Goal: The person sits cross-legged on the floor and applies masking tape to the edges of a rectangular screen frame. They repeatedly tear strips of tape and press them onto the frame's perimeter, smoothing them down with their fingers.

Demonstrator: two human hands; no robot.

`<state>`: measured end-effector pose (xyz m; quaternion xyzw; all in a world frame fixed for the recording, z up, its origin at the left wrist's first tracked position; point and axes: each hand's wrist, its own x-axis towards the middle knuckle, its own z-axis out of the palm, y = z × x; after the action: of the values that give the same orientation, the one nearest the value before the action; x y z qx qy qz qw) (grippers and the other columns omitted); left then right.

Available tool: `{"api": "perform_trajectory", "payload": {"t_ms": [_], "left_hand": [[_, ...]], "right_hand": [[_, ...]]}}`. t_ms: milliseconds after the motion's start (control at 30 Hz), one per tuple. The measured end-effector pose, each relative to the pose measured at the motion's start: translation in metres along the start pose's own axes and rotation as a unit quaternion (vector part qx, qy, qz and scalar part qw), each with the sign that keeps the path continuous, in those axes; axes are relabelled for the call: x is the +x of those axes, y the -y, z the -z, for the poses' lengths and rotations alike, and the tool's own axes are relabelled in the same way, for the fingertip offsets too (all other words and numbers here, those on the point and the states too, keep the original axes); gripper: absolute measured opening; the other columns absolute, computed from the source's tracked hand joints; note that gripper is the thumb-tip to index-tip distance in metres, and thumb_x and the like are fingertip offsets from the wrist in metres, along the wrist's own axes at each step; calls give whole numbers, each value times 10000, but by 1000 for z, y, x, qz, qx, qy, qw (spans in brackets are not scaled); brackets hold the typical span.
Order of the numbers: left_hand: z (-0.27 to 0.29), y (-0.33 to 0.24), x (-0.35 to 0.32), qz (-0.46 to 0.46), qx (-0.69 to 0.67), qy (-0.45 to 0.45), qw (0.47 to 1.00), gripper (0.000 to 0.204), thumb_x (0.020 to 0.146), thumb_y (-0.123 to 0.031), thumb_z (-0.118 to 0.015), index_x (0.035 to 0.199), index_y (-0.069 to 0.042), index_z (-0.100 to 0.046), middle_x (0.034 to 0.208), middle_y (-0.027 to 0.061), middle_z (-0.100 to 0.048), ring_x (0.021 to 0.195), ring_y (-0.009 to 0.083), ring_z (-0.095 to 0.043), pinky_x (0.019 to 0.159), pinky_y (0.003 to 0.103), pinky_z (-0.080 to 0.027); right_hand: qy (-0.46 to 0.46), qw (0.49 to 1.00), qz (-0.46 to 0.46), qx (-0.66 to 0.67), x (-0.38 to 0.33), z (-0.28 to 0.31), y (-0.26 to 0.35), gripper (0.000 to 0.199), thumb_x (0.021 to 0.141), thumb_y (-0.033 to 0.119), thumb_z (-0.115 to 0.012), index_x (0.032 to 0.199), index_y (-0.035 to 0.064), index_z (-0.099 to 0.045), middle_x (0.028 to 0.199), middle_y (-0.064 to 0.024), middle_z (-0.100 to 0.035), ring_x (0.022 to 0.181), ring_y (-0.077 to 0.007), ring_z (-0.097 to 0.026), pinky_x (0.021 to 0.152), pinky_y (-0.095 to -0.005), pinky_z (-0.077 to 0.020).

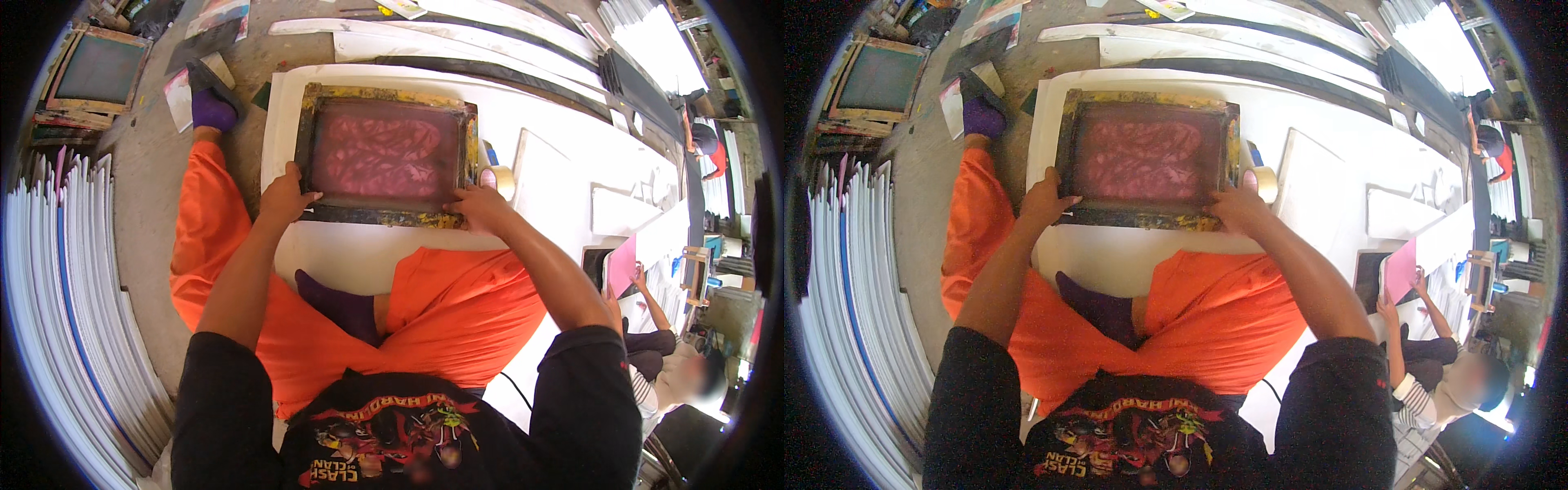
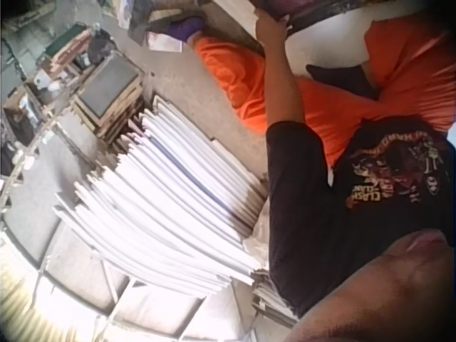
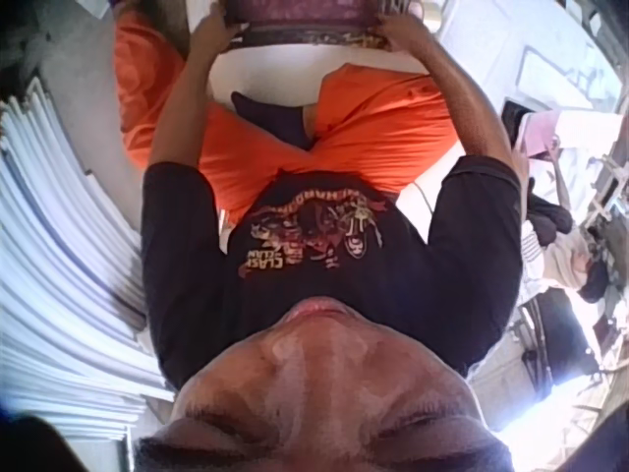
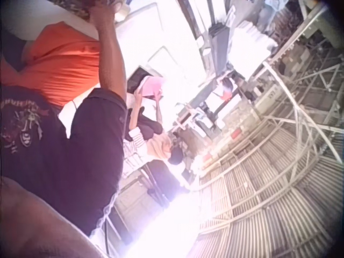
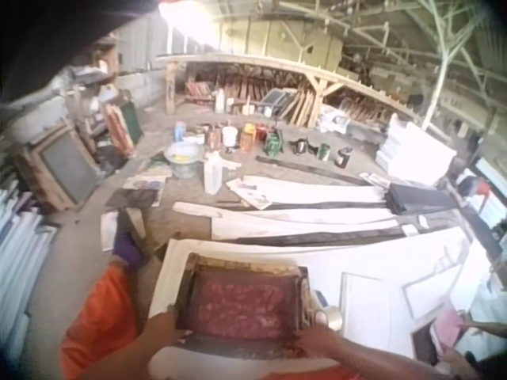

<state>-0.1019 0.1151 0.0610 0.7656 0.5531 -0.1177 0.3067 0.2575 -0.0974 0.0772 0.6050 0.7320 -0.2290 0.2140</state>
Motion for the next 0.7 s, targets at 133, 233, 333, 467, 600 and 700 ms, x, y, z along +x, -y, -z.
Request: {"api": "perform_trajectory", "payload": {"t_ms": [133,233,333,467,600,700], "left_hand": [[1,4,-10,-9,-40,-102,994,724,788,-488,-884,1248,-29,-564,1093,206,-712,1024,370,-705,846,492,-556],[-17,8,-18,-359,47,-181,914,763,739,-477,-900,1279,-33,-593,1160,181,-685,1133,348,-654,931,475,-542],[-47,1,-22,-409,118,-87,901,794,781,-529,-844,1342,-23,-599,1349,198,-622,1269,394,-587,1042,469,-504],[-67,7,-19,-342,152,-43,926,668,850,-439,-799,1318,1,-615,1321,193,-640,1216,405,-608,1053,483,-514],[-71,11,-18,-308,163,-14,937,595,876,-428,-772,1251,18,-656,1267,201,-660,1222,398,-609,1038,475,-528],[-70,10,-19,-300,168,-14,939,574,877,-454,-761,1191,21,-684,1223,210,-672,1211,389,-617,1024,473,-536]], "right_hand": [[-145,979,-54,133,-16,0,6,707,723,337,-863,1375,143,-670,1279,-96,-661,1217,-320,-584,1054,-443,-475],[-137,986,-41,87,-5,-6,19,706,728,345,-865,1347,68,-670,1213,-98,-683,1178,-313,-595,1046,-429,-473],[-147,984,-19,100,8,-29,34,437,785,314,-812,1085,11,-716,1101,-147,-705,1124,-342,-633,996,-455,-502],[-129,989,-32,68,12,-47,40,283,806,208,-775,1013,20,-730,1061,-155,-708,1092,-335,-645,979,-441,-514],[-114,990,-48,66,14,-48,46,196,808,138,-734,966,23,-740,1048,-158,-706,1072,-326,-653,965,-430,-527],[-113,990,-55,61,15,-49,47,257,806,200,-792,975,18,-726,1035,-146,-691,1081,-320,-642,962,-436,-529]]}}
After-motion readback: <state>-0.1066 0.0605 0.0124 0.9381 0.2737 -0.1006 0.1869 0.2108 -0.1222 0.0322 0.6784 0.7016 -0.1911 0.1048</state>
